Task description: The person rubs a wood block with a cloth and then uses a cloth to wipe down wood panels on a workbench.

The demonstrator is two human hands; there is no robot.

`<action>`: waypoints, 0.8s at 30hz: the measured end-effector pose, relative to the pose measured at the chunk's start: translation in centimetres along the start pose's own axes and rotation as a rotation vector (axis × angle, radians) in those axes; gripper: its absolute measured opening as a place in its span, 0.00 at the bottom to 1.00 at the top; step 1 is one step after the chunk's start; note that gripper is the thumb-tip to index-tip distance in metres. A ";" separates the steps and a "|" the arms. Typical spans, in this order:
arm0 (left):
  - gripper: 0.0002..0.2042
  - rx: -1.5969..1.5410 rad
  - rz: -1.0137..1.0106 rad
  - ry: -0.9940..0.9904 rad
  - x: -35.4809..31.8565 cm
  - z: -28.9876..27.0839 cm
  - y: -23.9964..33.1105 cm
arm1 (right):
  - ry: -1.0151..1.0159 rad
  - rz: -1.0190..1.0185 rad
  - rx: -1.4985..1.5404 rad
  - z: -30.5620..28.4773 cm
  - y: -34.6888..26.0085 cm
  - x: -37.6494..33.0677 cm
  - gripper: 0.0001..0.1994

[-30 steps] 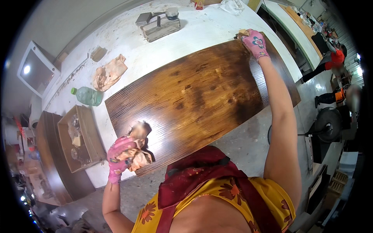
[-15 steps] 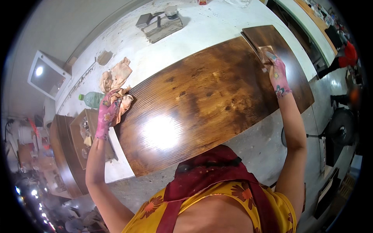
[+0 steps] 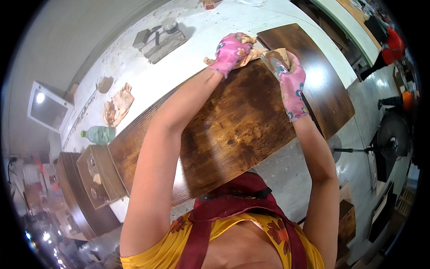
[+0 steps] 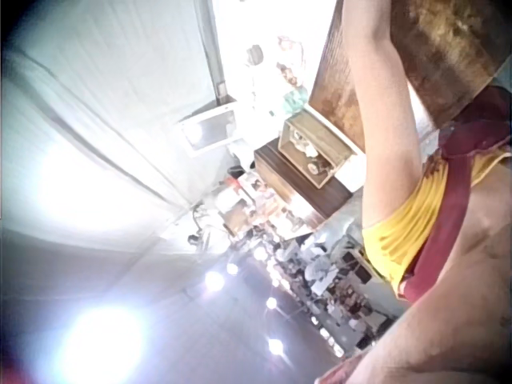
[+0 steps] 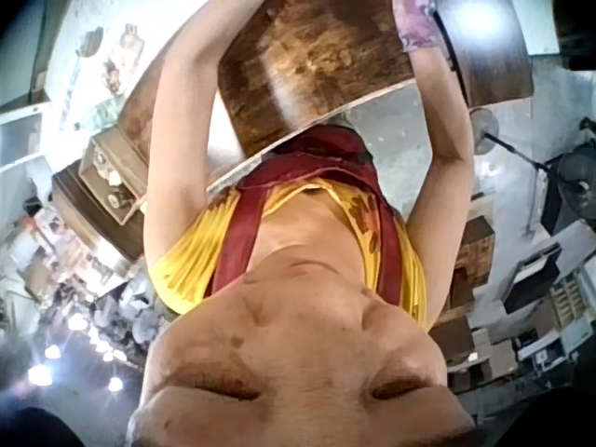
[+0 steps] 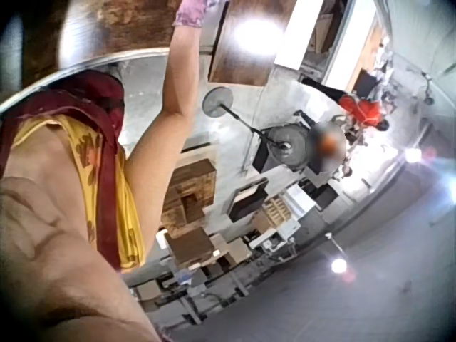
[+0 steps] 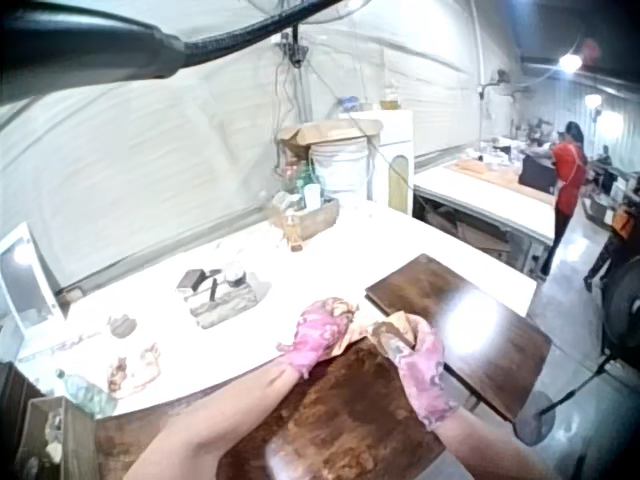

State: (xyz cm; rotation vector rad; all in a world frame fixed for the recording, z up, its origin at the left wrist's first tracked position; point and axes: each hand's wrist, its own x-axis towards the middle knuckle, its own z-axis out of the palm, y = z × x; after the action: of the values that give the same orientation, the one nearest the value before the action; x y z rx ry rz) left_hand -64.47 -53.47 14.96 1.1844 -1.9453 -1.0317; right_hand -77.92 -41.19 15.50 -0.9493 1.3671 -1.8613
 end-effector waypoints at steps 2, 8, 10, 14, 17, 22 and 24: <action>0.12 0.185 0.260 -0.026 2.5 2.1 -3.1 | -0.027 -0.192 -0.429 -1.3 0.8 0.4 0.21; 0.42 -0.652 0.244 -0.117 2.4 2.9 -8.6 | -0.091 -0.346 -0.715 -0.2 -0.9 -0.9 0.21; 0.38 -0.534 0.213 -0.153 -0.1 0.5 -7.2 | -0.092 -0.389 -0.778 -1.2 -0.6 -0.7 0.20; 0.10 -0.506 0.065 -0.032 -6.9 -5.4 -11.3 | -0.108 -0.392 -0.768 -1.5 0.3 -0.3 0.19; 0.11 0.275 -0.032 0.088 -17.9 -15.8 -5.5 | -0.073 -0.363 -0.796 -1.9 -0.6 -0.7 0.19; 0.13 0.213 -0.435 0.344 -33.2 -28.3 -9.3 | -0.125 -0.381 -0.863 -0.7 -0.3 -0.5 0.19; 0.14 -0.502 -0.408 0.478 -37.0 -30.9 -9.9 | -0.137 -0.371 -0.839 -0.8 -0.2 -0.3 0.19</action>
State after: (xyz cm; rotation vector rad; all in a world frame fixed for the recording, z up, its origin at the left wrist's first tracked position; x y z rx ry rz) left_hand -20.41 -31.77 17.47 1.3929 -1.0210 -1.2099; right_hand -78.49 -40.48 15.47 -1.8034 2.0308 -1.3902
